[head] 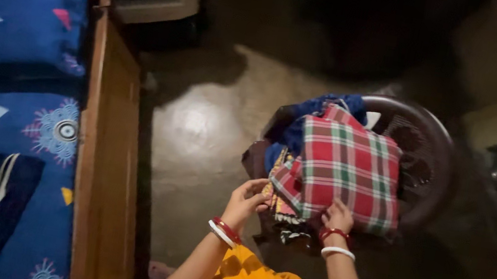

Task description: The person puts folded cloths into various pillowcases by hand while standing over a bed. They move between a chair containing folded laundry and the bed to complete the task.

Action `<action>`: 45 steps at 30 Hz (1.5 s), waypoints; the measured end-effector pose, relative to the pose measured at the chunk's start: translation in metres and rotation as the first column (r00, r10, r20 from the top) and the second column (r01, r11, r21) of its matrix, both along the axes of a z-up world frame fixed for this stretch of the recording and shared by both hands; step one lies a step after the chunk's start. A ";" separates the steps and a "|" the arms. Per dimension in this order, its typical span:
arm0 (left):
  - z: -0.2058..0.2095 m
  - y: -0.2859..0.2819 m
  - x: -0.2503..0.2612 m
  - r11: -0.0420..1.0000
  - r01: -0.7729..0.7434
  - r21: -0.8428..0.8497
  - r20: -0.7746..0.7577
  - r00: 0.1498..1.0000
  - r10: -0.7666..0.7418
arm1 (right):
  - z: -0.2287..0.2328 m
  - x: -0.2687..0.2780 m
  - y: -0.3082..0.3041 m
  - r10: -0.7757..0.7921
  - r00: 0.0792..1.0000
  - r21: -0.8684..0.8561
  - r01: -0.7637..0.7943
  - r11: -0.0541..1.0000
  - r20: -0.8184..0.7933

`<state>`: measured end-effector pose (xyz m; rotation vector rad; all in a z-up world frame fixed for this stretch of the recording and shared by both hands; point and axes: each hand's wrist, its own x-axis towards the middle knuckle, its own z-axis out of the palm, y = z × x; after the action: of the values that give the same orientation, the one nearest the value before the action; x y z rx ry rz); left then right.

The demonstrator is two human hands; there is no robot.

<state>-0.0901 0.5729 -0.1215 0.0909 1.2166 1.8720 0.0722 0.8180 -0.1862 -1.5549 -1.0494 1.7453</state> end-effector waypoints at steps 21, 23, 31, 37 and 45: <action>0.045 -0.014 -0.001 0.994 -0.086 -0.064 0.025 0.996 0.088 | 0.035 -0.043 0.025 -0.161 0.987 -0.015 0.161 0.987 0.021; 0.039 -0.021 -0.005 0.990 -0.128 -0.052 0.031 0.991 0.129 | 0.045 -0.050 0.034 -0.116 0.993 0.100 0.118 0.988 -0.021; -0.003 -0.091 -0.061 0.841 -0.446 -0.308 -0.149 0.895 0.420 | 0.090 -0.051 0.036 0.423 0.905 0.374 -0.380 0.846 -0.035; 0.036 -0.178 -0.092 0.790 -0.571 -0.224 -0.187 0.820 0.540 | 0.103 -0.087 0.059 0.914 0.393 0.555 -0.742 0.377 -0.095; 0.107 -0.248 -0.078 0.713 -0.668 0.213 0.329 0.736 0.591 | 0.132 -0.193 -0.076 0.915 0.350 0.756 -0.538 0.372 -0.202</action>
<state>-0.1685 0.3244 -0.0141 -0.4302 0.8082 2.5895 -0.1212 0.7419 -0.0547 0.0903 -1.8958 1.9570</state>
